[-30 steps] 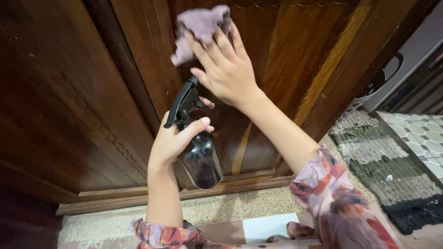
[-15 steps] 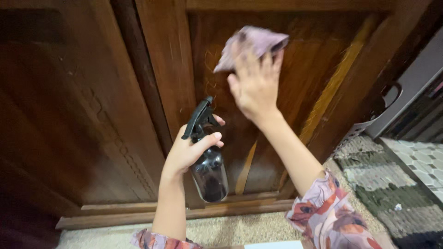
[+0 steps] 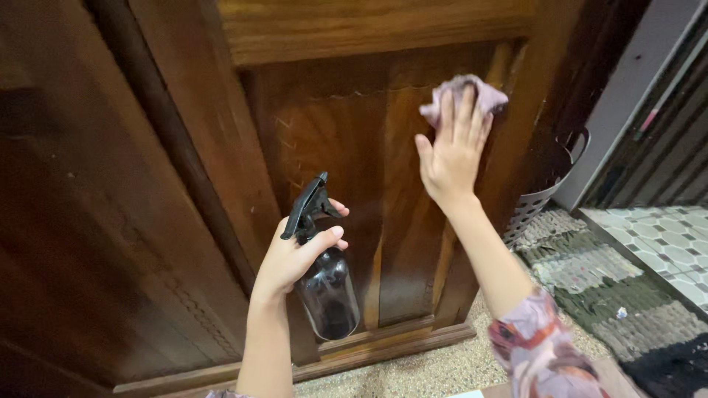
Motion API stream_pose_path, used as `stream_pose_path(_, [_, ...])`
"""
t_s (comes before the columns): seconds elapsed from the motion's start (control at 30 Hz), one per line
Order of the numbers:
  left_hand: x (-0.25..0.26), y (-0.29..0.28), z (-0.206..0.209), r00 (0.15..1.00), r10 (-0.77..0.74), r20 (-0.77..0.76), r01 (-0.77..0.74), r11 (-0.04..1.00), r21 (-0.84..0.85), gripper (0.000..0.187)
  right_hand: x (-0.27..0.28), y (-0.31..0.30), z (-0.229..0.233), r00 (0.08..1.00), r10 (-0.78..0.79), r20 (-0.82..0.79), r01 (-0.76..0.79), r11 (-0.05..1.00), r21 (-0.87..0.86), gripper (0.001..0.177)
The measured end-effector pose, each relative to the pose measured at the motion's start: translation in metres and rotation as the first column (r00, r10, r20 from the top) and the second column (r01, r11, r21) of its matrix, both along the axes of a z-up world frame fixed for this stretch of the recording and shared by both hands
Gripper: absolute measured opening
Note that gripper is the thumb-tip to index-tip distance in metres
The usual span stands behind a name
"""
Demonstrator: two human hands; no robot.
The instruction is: The person sprays a liquid from a bottle onto a wooden door and wipes the surface with a cloth. They clean the lower section of the door, moving the cloth across the wood grain and into the carved details.
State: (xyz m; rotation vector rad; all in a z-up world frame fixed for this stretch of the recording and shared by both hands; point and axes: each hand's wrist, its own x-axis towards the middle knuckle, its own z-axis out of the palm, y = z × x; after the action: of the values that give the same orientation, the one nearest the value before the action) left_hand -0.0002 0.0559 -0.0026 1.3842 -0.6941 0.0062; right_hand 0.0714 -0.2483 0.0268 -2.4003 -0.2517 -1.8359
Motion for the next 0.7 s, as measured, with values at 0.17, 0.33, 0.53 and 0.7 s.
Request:
stream_pose_path(0.17, [0.001, -0.021, 0.006, 0.999, -0.032, 0.016, 0.032, 0.999, -0.004, 0.036, -0.001, 0.020, -0.001, 0.994, 0.096, -0.049, -0.101, 0.988, -0.114, 0.074])
stream_pose_path(0.33, [-0.001, -0.042, -0.002, 0.998, -0.067, -0.014, 0.067, 0.998, 0.009, 0.035, -0.015, -0.002, -0.106, 0.973, 0.054, -0.224, -0.135, 0.921, -0.365, 0.074])
stream_pose_path(0.53, [0.000, -0.053, -0.021, 0.997, -0.063, -0.042, 0.065, 0.997, 0.042, 0.033, -0.016, -0.055, -0.173, 0.941, -0.107, -0.320, -0.002, 0.947, -0.323, 0.081])
stream_pose_path(0.7, [0.000, -0.056, -0.036, 0.989, -0.106, -0.101, 0.106, 0.994, -0.011, 0.032, 0.001, -0.029, -0.124, 0.990, 0.005, -0.144, -0.010, 0.999, -0.034, 0.084])
